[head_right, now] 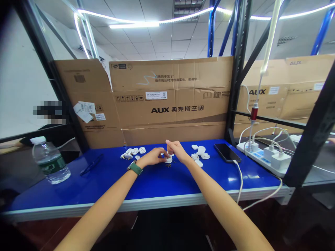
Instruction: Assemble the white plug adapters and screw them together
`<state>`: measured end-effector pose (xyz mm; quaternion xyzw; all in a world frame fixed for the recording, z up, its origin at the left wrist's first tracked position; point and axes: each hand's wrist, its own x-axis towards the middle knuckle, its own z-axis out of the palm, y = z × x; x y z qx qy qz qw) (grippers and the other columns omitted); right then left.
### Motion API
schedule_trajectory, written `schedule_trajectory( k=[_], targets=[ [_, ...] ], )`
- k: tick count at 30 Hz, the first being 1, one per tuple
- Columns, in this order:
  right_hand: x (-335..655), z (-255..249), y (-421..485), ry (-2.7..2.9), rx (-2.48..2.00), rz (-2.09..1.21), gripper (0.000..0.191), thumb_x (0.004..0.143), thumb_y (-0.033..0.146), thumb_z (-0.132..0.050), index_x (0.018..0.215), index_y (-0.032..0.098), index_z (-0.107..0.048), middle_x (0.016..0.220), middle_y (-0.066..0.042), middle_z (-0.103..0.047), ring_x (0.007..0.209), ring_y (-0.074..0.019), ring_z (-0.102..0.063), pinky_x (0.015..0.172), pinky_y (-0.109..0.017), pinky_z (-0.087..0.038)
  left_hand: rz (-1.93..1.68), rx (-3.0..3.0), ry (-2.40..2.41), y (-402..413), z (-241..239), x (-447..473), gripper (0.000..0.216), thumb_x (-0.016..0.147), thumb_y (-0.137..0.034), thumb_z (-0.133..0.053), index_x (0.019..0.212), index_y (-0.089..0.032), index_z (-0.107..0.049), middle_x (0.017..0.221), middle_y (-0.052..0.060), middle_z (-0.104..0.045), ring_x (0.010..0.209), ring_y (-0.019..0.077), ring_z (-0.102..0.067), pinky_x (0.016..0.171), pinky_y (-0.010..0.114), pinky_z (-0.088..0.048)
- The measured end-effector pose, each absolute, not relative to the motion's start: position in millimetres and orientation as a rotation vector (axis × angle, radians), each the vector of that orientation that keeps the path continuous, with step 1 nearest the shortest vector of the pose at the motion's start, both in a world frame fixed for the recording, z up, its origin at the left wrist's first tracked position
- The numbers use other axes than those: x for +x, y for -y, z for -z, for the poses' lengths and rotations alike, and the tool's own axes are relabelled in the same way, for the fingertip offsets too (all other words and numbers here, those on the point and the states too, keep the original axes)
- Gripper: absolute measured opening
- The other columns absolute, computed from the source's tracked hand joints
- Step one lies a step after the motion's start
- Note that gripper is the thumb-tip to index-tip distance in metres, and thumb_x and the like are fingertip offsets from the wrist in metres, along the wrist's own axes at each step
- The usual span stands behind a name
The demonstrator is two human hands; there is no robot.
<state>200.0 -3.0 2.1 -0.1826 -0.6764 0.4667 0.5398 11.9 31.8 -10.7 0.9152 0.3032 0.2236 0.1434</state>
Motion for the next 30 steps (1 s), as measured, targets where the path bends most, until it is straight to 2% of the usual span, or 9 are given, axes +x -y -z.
schedule_trajectory(
  k=[17,30],
  targets=[
    [200.1,4.2,-2.6,1.633,-0.447,-1.103,0.064,0.093,0.057,-0.054,0.044,0.02,-0.036,0.045,0.004,-0.035,0.046,-0.0099,-0.03,0.052,-0.03,-0.024,-0.63,2.612,-0.894,-28.5,8.3,12.3,0.016,0.08,-0.022,-0.075,0.096,-0.018,-0.076,0.102,0.004,-0.074,0.086,0.0164,-0.064,0.075,0.023,-0.045],
    [201.0,2.3,-0.6,1.648,-0.45,-1.058,0.065,0.094,0.058,-0.052,0.044,0.02,-0.036,0.046,0.003,-0.035,0.048,-0.0107,-0.033,0.054,-0.03,-0.028,-0.647,2.631,-0.836,-30.3,9.5,12.3,0.014,0.081,-0.02,-0.075,0.095,-0.019,-0.076,0.103,0.004,-0.074,0.093,0.0177,-0.065,0.079,0.023,-0.045]
  ],
)
